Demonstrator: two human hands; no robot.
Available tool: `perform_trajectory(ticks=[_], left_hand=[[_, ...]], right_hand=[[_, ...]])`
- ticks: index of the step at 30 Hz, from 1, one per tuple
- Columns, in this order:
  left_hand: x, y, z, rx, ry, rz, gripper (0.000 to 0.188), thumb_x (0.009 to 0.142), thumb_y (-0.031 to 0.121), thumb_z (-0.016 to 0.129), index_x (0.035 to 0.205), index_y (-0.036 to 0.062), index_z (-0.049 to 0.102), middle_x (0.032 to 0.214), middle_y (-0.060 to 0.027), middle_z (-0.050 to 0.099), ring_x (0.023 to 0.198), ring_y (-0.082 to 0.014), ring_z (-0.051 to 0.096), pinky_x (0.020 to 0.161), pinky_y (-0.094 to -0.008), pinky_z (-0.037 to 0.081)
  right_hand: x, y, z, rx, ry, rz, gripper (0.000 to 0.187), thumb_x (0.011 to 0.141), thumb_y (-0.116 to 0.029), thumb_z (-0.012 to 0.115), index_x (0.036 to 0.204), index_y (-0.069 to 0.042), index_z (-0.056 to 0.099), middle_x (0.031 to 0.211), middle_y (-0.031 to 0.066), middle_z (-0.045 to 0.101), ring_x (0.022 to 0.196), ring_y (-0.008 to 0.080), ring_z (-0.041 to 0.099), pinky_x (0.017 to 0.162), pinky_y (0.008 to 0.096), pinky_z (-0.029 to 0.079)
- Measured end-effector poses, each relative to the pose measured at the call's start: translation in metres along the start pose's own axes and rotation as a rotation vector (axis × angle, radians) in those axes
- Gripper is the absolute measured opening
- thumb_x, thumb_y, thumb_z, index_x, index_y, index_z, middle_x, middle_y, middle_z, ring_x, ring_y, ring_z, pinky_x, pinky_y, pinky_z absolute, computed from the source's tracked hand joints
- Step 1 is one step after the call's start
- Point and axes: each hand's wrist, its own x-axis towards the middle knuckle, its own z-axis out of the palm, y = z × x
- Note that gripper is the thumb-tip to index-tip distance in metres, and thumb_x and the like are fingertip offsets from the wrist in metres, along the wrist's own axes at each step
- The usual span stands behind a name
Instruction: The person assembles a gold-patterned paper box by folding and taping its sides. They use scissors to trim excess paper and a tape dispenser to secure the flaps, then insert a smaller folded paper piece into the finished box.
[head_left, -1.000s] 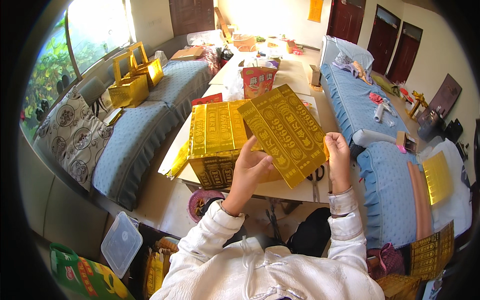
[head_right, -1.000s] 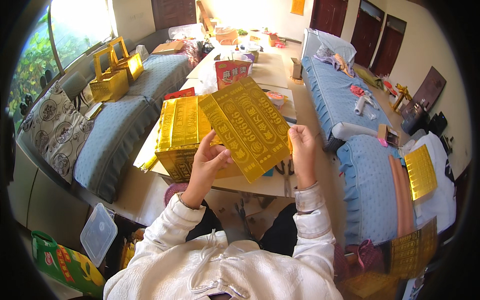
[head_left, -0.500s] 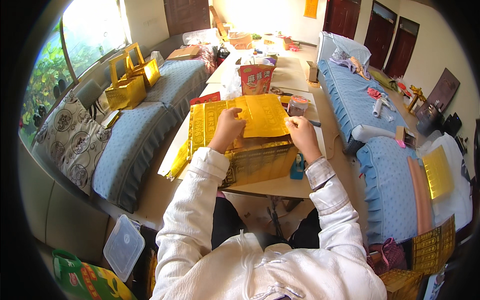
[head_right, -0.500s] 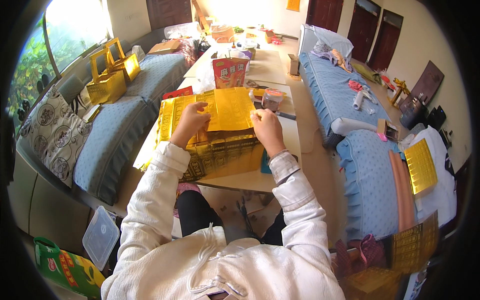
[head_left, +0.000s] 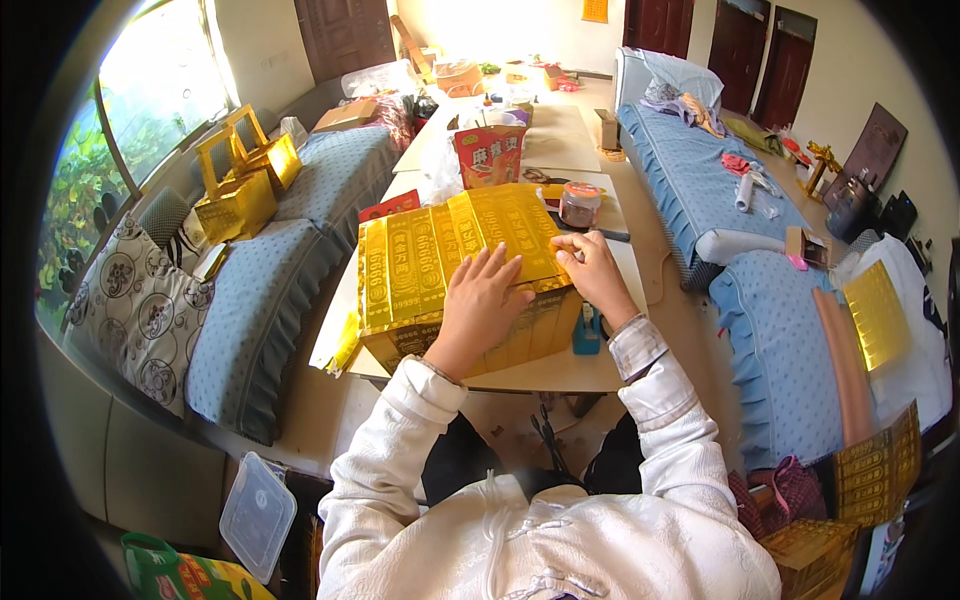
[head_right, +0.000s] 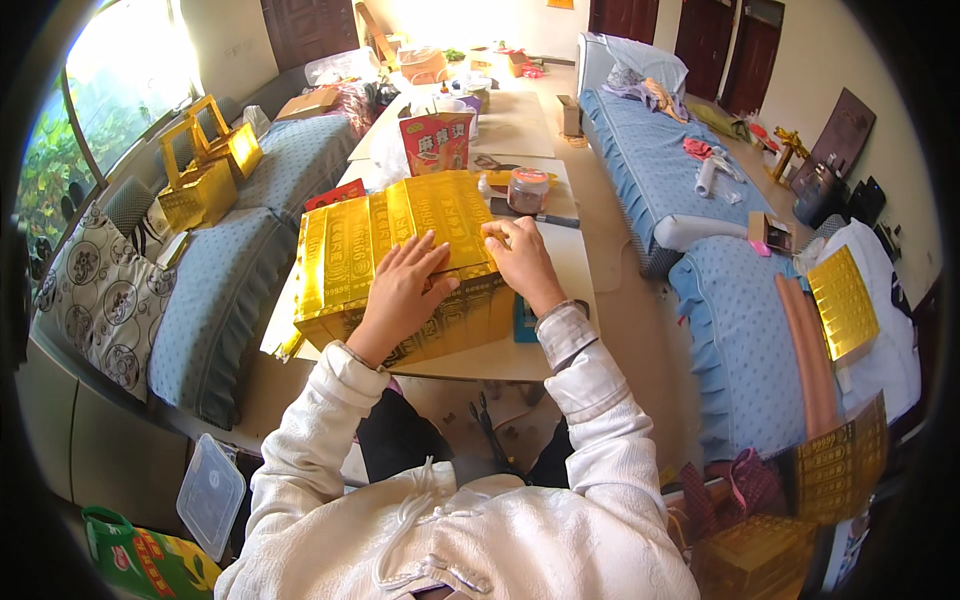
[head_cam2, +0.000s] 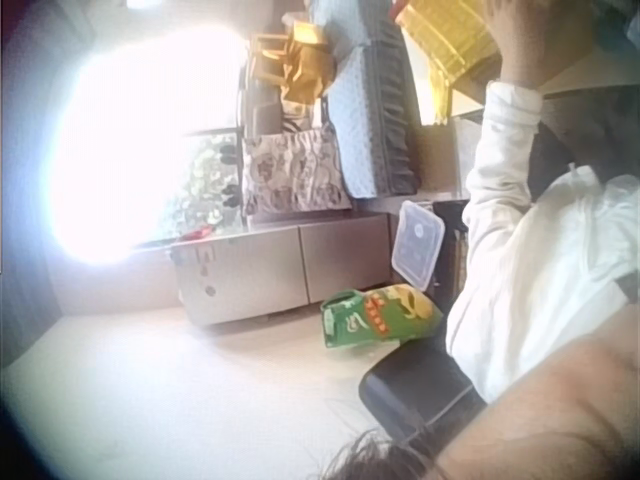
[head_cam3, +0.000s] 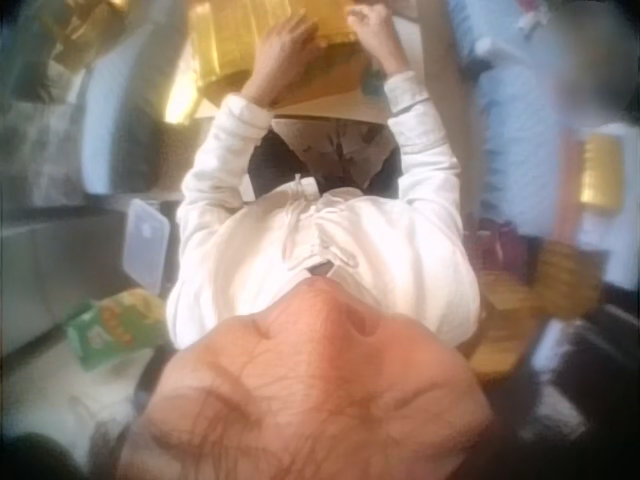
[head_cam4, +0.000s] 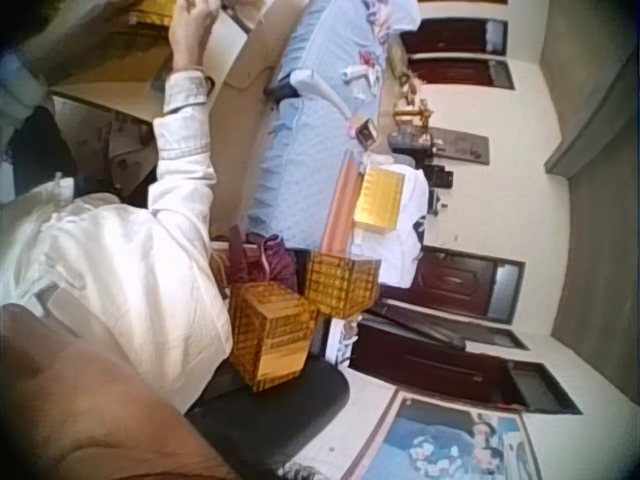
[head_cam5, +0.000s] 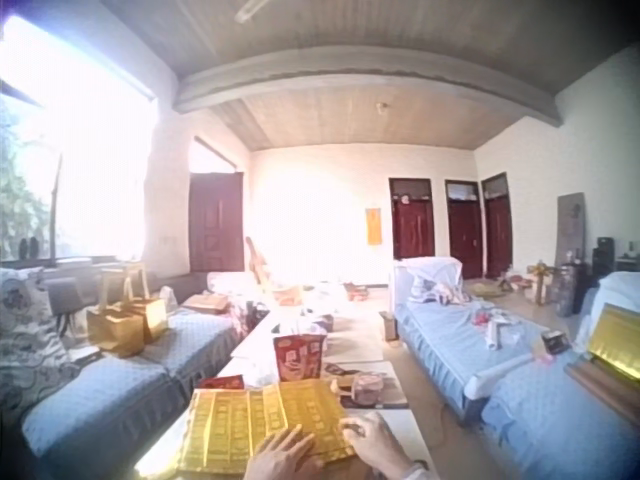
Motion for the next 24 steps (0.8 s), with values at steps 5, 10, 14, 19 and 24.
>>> perform_trajectory(ticks=[5, 10, 14, 19, 24], left_hand=[[-0.010, 0.003, 0.013, 0.140, 0.056, 0.078, 0.054, 0.098, 0.041, 0.067, 0.142, 0.0092, 0.062, 0.148, -0.0150, 0.062, 0.141, -0.0339, 0.055, 0.121, -0.0481, 0.038], [-0.024, 0.008, 0.003, 0.112, 0.038, 0.095, 0.053, 0.100, 0.034, 0.066, 0.144, 0.0054, 0.060, 0.148, -0.0149, 0.062, 0.143, -0.0321, 0.052, 0.123, -0.0473, 0.035], [-0.040, 0.020, -0.012, 0.070, 0.031, 0.084, 0.047, 0.103, 0.026, 0.062, 0.145, 0.0048, 0.060, 0.150, -0.0144, 0.061, 0.146, -0.0336, 0.049, 0.127, -0.0499, 0.028], [-0.068, 0.029, -0.020, 0.027, 0.133, 0.045, 0.046, 0.096, 0.011, 0.064, 0.141, 0.0036, 0.062, 0.145, -0.0151, 0.063, 0.142, -0.0325, 0.053, 0.123, -0.0494, 0.034], [-0.084, 0.037, -0.023, -0.059, 0.213, 0.015, 0.044, 0.094, 0.004, 0.064, 0.138, 0.0056, 0.066, 0.144, -0.0124, 0.066, 0.138, -0.0313, 0.058, 0.120, -0.0484, 0.039]], right_hand=[[-0.011, 0.012, 0.012, 0.214, -0.020, 0.060, 0.038, 0.106, -0.018, 0.061, 0.141, -0.004, 0.064, 0.120, 0.0152, 0.068, 0.104, 0.0278, 0.068, 0.097, 0.0345, 0.055], [-0.033, -0.018, -0.003, 0.078, -0.019, 0.090, 0.040, 0.105, -0.021, 0.061, 0.139, -0.001, 0.064, 0.121, 0.0197, 0.067, 0.107, 0.0344, 0.068, 0.097, 0.0407, 0.054], [-0.059, -0.049, -0.023, 0.022, -0.042, 0.084, 0.042, 0.104, -0.024, 0.062, 0.139, 0.000, 0.063, 0.119, 0.0214, 0.066, 0.106, 0.0374, 0.069, 0.093, 0.0432, 0.055], [-0.091, -0.083, -0.035, -0.050, -0.093, 0.051, 0.045, 0.106, -0.028, 0.062, 0.140, 0.000, 0.062, 0.120, 0.0187, 0.065, 0.105, 0.0373, 0.069, 0.090, 0.0435, 0.056], [-0.108, -0.096, -0.040, -0.186, -0.064, -0.023, 0.043, 0.104, -0.029, 0.065, 0.137, -0.001, 0.064, 0.129, 0.0192, 0.063, 0.117, 0.0377, 0.063, 0.098, 0.0454, 0.053]])
